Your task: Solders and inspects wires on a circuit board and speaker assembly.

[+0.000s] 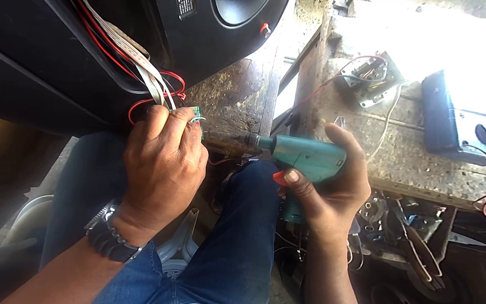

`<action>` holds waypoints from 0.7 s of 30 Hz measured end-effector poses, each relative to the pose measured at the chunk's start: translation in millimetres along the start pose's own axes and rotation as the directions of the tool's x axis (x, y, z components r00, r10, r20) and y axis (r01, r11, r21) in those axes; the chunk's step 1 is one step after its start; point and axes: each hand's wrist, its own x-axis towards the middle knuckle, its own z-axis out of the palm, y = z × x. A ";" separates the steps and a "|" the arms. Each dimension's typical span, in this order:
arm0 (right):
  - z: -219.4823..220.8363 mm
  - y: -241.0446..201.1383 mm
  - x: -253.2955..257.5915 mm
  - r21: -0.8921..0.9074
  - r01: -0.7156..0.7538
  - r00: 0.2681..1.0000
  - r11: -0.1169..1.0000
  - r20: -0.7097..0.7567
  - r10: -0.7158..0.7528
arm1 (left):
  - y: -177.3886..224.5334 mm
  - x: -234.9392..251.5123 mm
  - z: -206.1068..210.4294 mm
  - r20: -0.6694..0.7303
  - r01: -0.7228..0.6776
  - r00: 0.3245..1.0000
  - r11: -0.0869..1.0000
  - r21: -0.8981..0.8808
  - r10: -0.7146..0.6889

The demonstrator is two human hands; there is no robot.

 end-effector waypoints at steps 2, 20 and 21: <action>-0.3 -0.3 -0.8 0.001 -0.004 1.000 1.000 -0.004 0.004 | -0.4 -0.3 -0.2 0.005 -0.002 1.000 1.000 -0.005 0.002; -0.2 -1.0 -1.2 -0.013 -0.005 1.000 1.000 -0.006 0.005 | -2.1 -1.1 -1.1 0.017 -0.001 1.000 1.000 -0.022 0.001; 0.0 -1.1 -1.4 -0.013 -0.007 1.000 1.000 -0.008 0.007 | -2.4 -1.2 -1.2 0.018 -0.002 1.000 1.000 -0.022 0.002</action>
